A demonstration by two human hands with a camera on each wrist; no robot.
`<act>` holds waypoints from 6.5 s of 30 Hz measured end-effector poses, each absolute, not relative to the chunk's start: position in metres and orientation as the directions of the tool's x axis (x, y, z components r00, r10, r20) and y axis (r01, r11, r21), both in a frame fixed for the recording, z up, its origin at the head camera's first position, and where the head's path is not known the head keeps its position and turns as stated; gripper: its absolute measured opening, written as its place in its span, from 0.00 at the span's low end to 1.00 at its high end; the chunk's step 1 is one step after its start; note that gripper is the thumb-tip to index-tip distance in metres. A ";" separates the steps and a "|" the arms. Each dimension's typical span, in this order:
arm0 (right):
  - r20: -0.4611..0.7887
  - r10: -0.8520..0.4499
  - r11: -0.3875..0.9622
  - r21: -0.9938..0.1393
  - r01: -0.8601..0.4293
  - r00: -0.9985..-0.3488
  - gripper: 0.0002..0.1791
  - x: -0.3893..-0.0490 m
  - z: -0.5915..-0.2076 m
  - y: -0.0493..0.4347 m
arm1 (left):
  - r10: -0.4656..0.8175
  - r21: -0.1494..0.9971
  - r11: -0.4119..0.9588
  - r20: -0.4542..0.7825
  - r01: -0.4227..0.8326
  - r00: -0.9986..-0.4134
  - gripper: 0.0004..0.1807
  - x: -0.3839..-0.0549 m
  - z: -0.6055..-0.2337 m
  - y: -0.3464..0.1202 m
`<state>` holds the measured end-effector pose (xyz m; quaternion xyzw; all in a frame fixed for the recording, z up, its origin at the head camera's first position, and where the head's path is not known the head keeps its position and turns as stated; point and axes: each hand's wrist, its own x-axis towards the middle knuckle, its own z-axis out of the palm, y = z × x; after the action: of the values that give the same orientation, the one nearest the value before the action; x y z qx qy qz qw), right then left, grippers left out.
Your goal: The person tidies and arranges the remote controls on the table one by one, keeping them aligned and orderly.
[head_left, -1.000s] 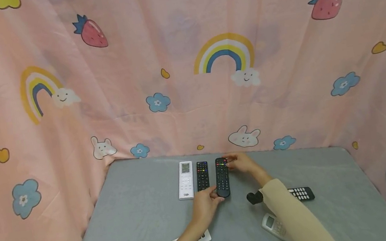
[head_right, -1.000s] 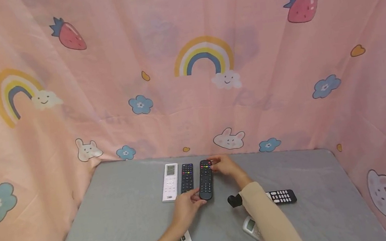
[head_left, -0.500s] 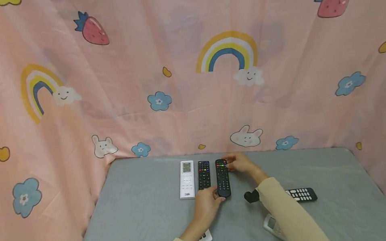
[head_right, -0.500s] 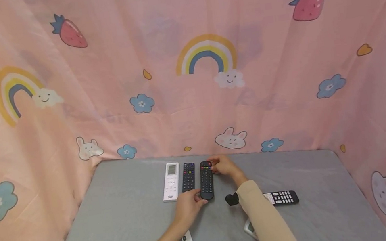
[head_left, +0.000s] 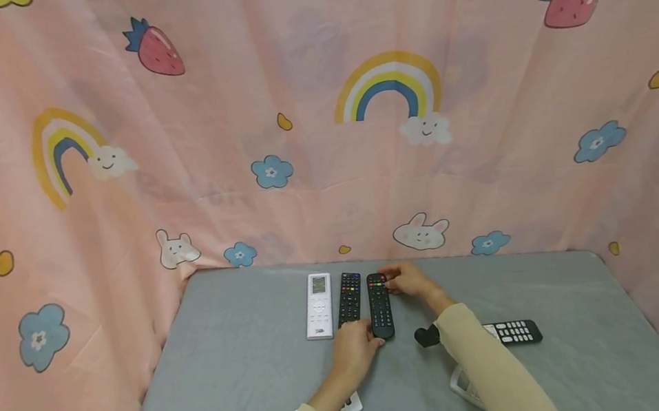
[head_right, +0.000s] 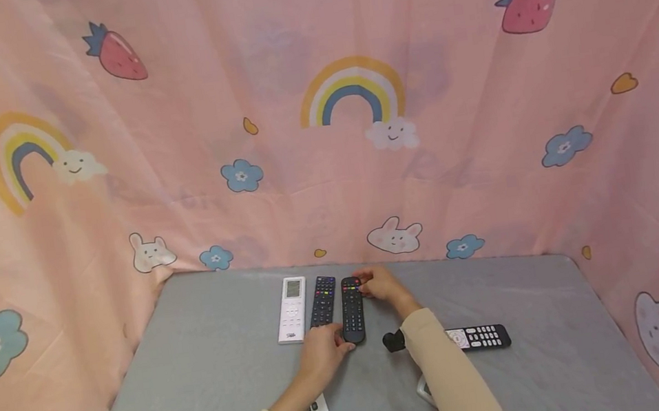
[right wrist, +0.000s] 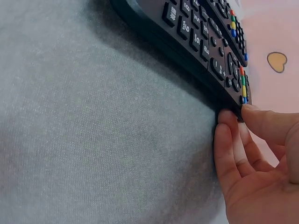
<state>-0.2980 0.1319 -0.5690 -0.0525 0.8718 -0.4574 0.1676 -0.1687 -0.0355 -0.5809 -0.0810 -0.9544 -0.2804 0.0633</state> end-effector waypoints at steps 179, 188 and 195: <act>0.120 -0.461 0.741 -0.494 -0.455 -0.880 0.34 -0.102 -0.534 0.243 | 0.549 0.646 0.525 0.241 0.555 -0.800 0.27 -0.104 -0.565 -0.130; -0.136 -0.398 0.686 -0.701 -0.196 -0.907 0.36 -0.121 -0.525 0.243 | 0.550 0.624 0.562 0.209 0.543 -0.809 0.27 -0.118 -0.556 -0.124; -0.124 -0.410 0.667 -0.717 -0.203 -0.904 0.39 -0.138 -0.522 0.246 | 0.546 0.602 0.594 0.185 0.534 -0.817 0.27 -0.124 -0.553 -0.113</act>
<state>-0.1378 0.2457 -0.5222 -0.1698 0.9023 -0.3711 0.1388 -0.1242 -0.1126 -0.5525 -0.3023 -0.8928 -0.3339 -0.0092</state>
